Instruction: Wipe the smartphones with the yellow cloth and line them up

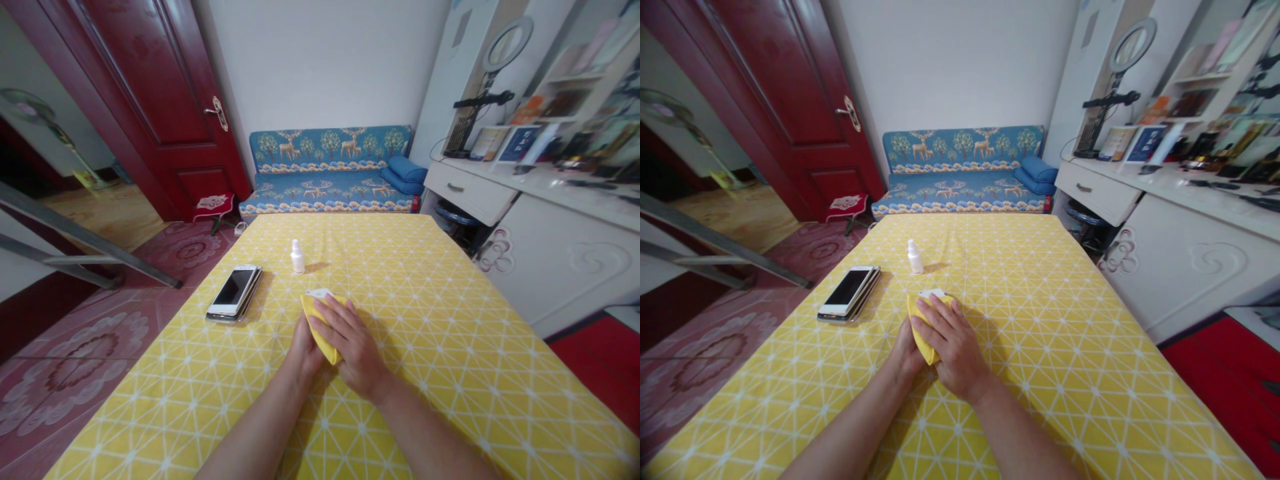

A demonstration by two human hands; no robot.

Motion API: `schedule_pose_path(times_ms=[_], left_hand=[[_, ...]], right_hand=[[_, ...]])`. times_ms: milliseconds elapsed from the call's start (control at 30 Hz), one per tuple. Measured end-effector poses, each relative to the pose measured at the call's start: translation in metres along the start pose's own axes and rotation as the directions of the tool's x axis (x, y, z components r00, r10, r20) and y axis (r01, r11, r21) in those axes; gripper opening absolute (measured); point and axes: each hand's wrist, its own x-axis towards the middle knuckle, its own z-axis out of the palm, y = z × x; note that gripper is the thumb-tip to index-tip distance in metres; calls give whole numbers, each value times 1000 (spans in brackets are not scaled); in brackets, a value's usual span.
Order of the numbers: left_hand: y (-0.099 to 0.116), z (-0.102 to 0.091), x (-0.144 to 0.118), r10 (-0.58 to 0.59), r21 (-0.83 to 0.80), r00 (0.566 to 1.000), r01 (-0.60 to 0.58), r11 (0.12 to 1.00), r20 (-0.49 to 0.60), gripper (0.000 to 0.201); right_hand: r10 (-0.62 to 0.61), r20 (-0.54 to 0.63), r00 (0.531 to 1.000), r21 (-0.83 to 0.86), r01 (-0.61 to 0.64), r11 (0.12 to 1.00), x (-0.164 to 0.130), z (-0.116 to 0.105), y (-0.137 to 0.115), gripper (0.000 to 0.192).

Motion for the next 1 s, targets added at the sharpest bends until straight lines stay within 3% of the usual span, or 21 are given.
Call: schedule_pose_path(times_ms=[133, 300, 600, 667, 700, 800, 833, 900, 967, 1000], left_hand=[[9, 2, 3, -55, -136, 998, 58, 989, 25, 53], [22, 5, 5, -130, -287, 989, 144, 947, 67, 45], [22, 1, 1, -205, -110, 973, 217, 970, 110, 43], [27, 2, -1, -174, -93, 971, 191, 977, 161, 47], [31, 3, -3, -146, -107, 969, 170, 980, 199, 50], [41, 8, -7, -1, -211, 970, 53, 976, 242, 54], [43, 9, -8, 47, -243, 974, 9, 970, 222, 55], [48, 11, -10, 115, -290, 979, -62, 955, 170, 53], [50, 11, -10, 138, -318, 980, -86, 944, 145, 52], [50, 11, -11, 141, -324, 979, -87, 942, 147, 53]], right_hand=[[0, -55, 998, 46, 2, 999, -2, 0, 4, 60], [121, -139, 983, 180, -95, 979, -6, 3, 14, 56], [322, -225, 920, 337, -236, 911, -8, 7, 20, 47], [453, -254, 855, 439, -315, 841, -8, 10, 22, 41], [547, -258, 796, 512, -367, 776, -7, 12, 22, 37], [781, -124, 613, 764, -443, 469, -4, 21, 25, 38], [804, -46, 593, 824, -433, 366, -2, 23, 25, 41], [783, 75, 617, 887, -401, 231, 1, 27, 27, 47], [750, 118, 651, 890, -404, 211, 2, 27, 31, 49], [748, 107, 655, 871, -425, 248, 2, 27, 34, 49]])
